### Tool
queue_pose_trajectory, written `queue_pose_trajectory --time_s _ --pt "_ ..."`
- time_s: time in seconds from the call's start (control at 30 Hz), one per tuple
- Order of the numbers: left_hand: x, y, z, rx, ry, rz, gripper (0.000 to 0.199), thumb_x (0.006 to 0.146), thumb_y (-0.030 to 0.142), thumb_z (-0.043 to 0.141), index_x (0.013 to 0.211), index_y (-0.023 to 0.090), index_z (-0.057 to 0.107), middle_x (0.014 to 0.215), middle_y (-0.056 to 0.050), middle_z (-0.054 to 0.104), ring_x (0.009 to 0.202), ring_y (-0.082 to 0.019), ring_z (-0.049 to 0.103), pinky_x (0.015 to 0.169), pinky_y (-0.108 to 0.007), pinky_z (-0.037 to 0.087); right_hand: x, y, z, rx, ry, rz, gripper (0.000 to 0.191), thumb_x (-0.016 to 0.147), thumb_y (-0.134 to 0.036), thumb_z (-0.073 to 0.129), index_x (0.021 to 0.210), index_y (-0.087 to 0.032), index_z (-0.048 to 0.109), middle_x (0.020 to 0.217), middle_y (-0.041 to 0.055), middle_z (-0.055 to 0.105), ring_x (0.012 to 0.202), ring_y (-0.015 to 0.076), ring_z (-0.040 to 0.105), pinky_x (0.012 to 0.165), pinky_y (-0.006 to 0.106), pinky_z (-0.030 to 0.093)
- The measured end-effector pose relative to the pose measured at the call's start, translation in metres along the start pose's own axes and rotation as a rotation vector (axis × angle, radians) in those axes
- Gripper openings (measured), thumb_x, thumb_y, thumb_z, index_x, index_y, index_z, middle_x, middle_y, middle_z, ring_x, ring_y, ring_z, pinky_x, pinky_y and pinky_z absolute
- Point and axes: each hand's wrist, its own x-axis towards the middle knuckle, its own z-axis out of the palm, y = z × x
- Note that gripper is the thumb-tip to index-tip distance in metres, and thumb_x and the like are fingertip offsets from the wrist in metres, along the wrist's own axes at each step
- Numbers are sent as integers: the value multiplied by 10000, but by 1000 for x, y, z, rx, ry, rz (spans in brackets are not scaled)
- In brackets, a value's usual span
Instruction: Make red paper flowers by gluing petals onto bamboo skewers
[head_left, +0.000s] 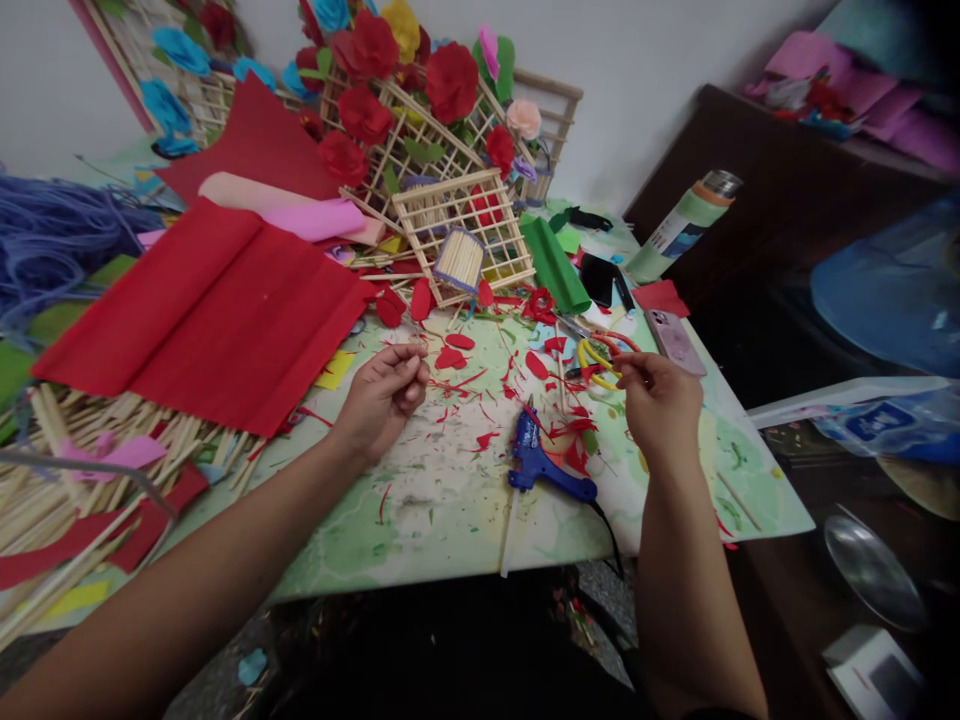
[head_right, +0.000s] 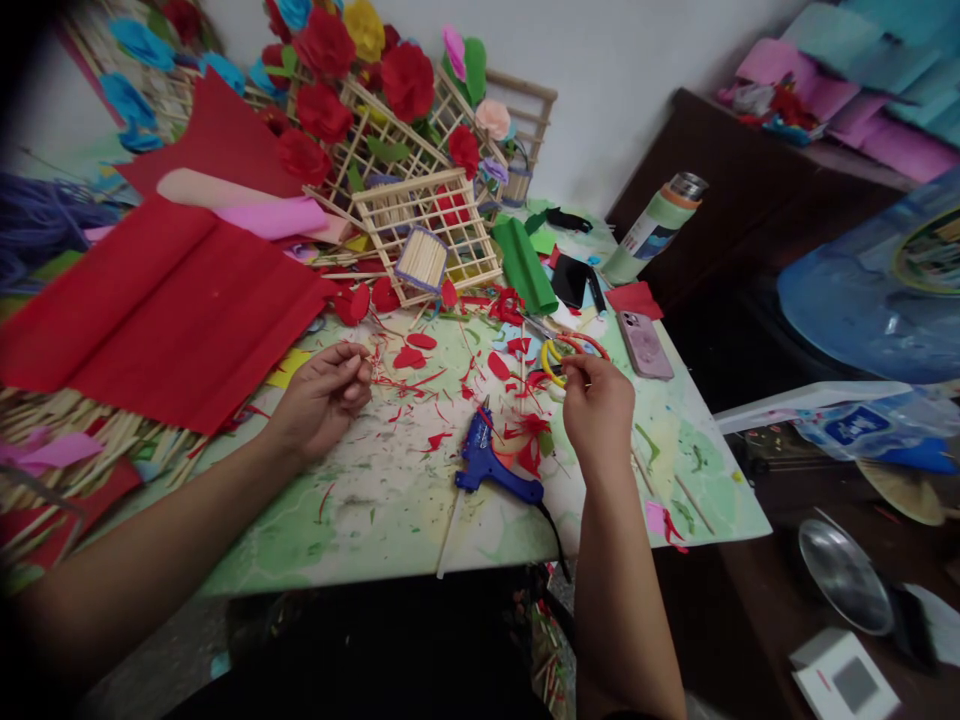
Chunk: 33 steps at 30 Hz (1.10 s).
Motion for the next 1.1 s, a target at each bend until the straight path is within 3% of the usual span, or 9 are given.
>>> queue_pose_trajectory --time_s 0.17,0.27,0.37,0.5,0.63,0.7,0.9,1.0,1.1 --pt "1 0 -1 -1 11 -2 118 739 121 608 854 139 586 625 12 550 441 -28 401 405 -130 269 8 8 2 -231 2 -113 246 778 -254 479 818 -147 697 822 120 668 789 250 615 758 436 492" --pt "1 0 -2 -6 8 0 118 737 120 609 851 140 583 625 12 550 442 -29 401 403 -130 265 14 12 1 -274 70 -188 351 742 -148 446 1005 -144 678 1117 163 615 973 269 594 849 450 468" --pt "2 0 -3 -3 19 10 115 750 132 610 861 137 581 626 14 550 444 -27 404 404 -128 264 11 5 1 -233 84 -191 402 769 -164 438 1117 -159 638 1087 145 638 910 248 613 806 418 483" --pt "3 0 -5 3 25 29 118 755 138 614 866 136 574 625 18 551 438 -25 404 399 -128 258 -8 -21 3 -191 -101 -223 266 829 -300 479 902 -164 695 828 94 691 778 230 624 718 355 476" --pt "5 2 -7 -2 36 45 124 753 138 618 869 132 574 620 22 545 438 -24 405 399 -129 257 -40 -39 -1 -265 -484 -329 220 823 -285 505 908 -181 681 902 89 683 829 229 609 716 334 450" --pt "6 2 -8 -12 34 55 122 750 141 623 861 133 574 623 23 544 437 -23 402 398 -131 257 -55 -37 -3 -325 -589 -355 201 821 -280 516 898 -191 678 914 96 670 878 242 593 734 340 442" --pt "10 2 -11 -9 17 70 136 739 169 646 854 141 579 635 25 546 432 -19 392 389 -132 240 -70 -29 9 -277 -499 -354 206 863 -247 463 875 -173 656 867 98 650 839 232 567 766 349 433" --pt "12 2 -13 -13 32 89 124 742 160 634 850 138 577 629 23 548 433 -22 389 386 -133 229 -61 -44 22 -304 -464 -391 214 864 -240 466 876 -164 665 861 102 644 850 235 560 775 345 417" --pt "14 6 -16 -38 102 127 104 752 139 608 848 141 568 622 26 544 437 -24 390 389 -132 230 -43 -71 40 -345 -527 -490 233 867 -205 451 879 -168 681 871 108 638 899 237 551 786 329 400"
